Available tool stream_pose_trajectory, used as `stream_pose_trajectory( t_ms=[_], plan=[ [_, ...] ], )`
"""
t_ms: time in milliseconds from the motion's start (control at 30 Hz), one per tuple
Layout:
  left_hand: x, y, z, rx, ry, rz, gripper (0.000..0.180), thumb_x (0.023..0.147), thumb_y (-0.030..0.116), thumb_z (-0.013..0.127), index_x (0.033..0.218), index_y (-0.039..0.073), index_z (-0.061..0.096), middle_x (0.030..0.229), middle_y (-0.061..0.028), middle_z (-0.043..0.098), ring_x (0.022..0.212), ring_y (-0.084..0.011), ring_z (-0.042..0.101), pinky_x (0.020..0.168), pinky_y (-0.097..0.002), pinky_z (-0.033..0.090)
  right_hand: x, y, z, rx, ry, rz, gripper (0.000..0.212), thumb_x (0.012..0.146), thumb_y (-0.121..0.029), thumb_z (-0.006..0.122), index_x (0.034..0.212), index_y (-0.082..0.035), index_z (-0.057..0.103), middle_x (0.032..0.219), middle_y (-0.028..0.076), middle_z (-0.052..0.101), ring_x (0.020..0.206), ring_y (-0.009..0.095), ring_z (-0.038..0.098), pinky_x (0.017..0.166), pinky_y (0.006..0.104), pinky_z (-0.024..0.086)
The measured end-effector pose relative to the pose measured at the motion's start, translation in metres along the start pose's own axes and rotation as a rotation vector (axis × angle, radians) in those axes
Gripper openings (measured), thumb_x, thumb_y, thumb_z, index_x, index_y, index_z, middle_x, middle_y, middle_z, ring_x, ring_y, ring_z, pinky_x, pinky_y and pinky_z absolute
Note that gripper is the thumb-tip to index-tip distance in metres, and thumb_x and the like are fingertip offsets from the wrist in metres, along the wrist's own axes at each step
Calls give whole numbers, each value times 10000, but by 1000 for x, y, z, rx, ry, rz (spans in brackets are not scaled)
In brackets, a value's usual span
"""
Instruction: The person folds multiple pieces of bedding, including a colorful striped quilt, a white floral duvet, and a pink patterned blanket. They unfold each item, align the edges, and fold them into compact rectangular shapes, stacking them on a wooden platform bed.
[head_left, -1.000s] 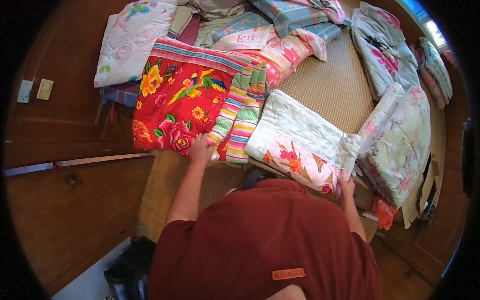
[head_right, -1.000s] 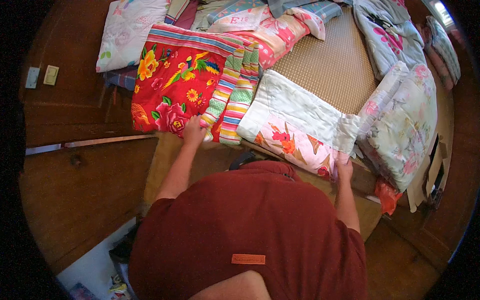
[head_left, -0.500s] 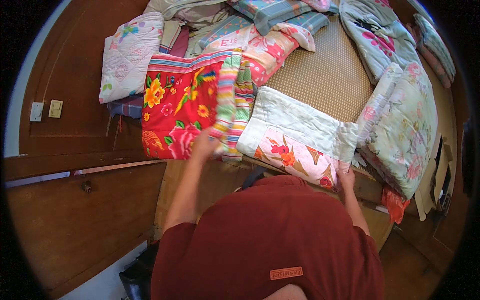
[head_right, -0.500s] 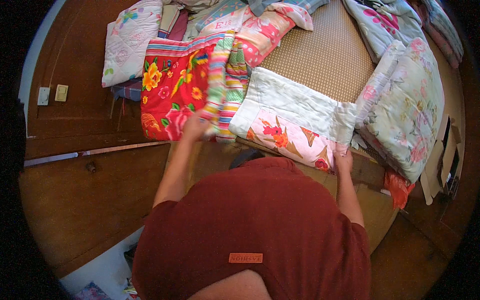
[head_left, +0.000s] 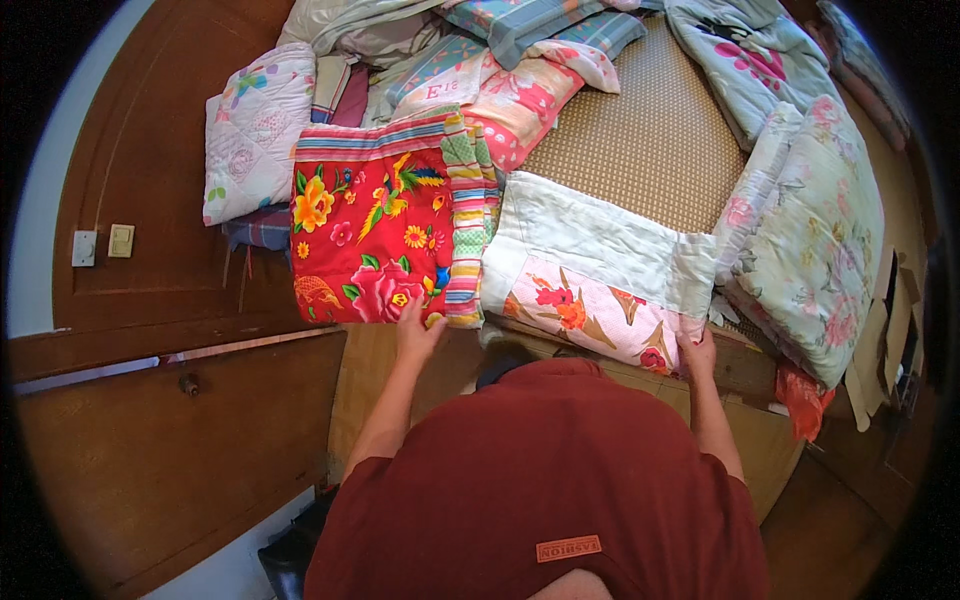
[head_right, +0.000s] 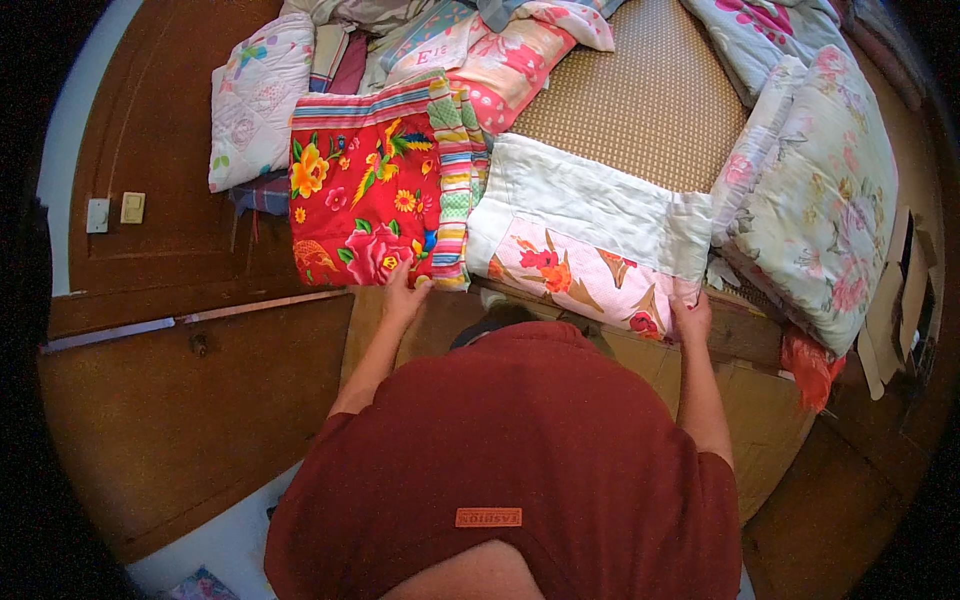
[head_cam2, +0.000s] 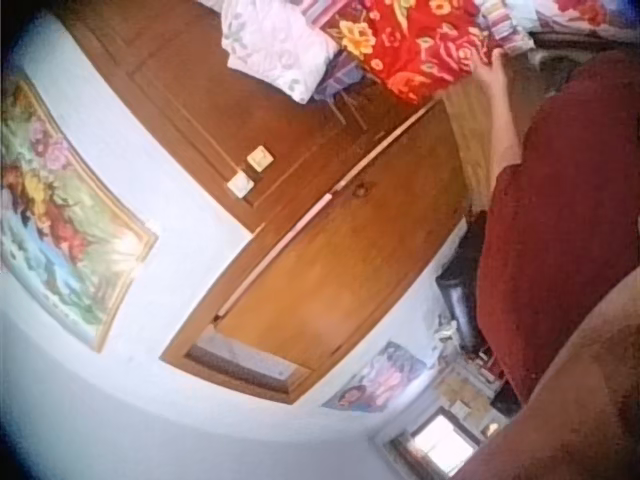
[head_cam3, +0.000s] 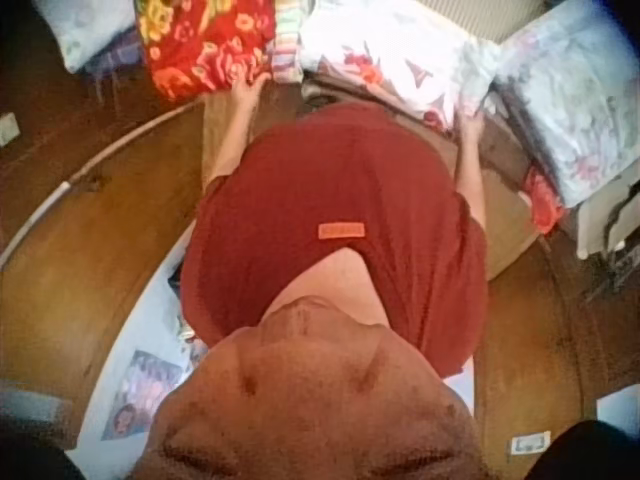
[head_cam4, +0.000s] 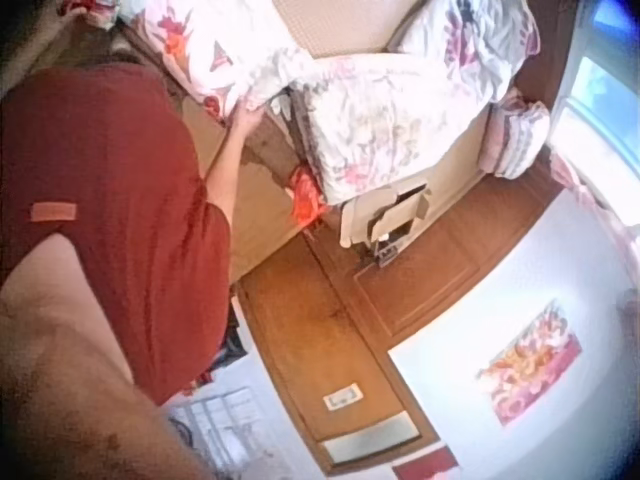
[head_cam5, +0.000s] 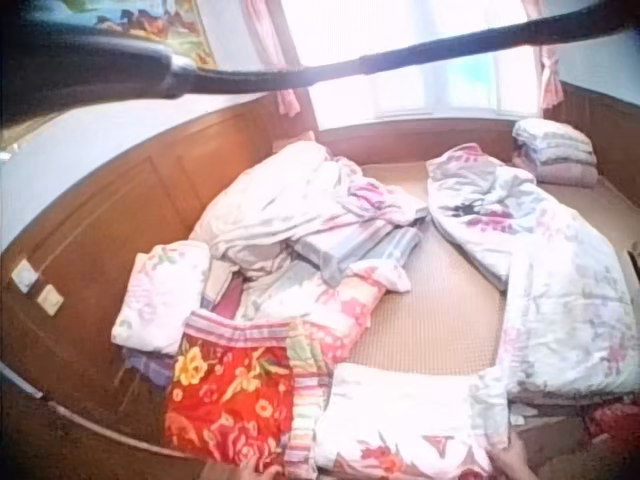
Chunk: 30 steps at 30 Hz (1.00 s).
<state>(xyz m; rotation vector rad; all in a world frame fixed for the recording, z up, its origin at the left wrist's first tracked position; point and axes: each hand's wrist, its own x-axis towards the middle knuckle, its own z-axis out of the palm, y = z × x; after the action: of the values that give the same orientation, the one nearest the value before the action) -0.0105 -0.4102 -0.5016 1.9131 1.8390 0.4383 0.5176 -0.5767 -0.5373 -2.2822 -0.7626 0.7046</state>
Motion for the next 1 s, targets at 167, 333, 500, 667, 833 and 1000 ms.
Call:
stream_pose_trajectory(
  t_ms=[167,333,500,667,833,1000],
  plan=[
    [-8,-79,-2,-851,96,-801,636,720,388,688,1192,36,447,1153,-113,498,1094,-266,466,813,-398,438,-27,-105,-9,-359,381,-411,486,721,-176,623,1160,-21,484,1104,174,507,978,301,518,828,392,422],
    [10,-128,-40,-1102,214,-1054,867,658,505,697,1297,122,253,1339,-110,274,1140,-456,364,823,-503,413,-57,-184,94,410,-316,-123,252,816,-210,585,981,-20,598,788,59,623,663,124,576,559,243,462],
    [41,-206,-95,-1022,321,-1014,759,628,491,725,1224,217,344,1278,-76,395,960,-275,476,708,-489,388,-135,-250,218,183,-855,279,544,730,-519,611,937,-15,589,844,90,593,647,149,583,488,264,468],
    [61,-216,-155,-1043,349,-814,938,689,374,719,1378,92,148,1200,-90,476,687,-116,535,370,-194,239,-151,-242,268,320,-773,468,537,683,-518,660,871,-26,557,747,85,548,620,185,544,532,306,457],
    [79,-252,-160,-674,197,-677,890,673,317,740,1344,27,232,1174,-126,501,713,-137,569,466,-236,389,-187,-271,267,660,-667,497,462,711,-381,681,985,-35,544,851,57,591,696,166,538,642,298,424],
    [100,-230,-165,-609,-79,-491,668,655,218,755,1200,-16,448,1066,-118,569,828,-176,589,745,-291,470,-187,-330,282,701,-771,164,358,699,-219,681,982,-28,573,929,82,613,819,187,584,755,317,457]
  ],
)
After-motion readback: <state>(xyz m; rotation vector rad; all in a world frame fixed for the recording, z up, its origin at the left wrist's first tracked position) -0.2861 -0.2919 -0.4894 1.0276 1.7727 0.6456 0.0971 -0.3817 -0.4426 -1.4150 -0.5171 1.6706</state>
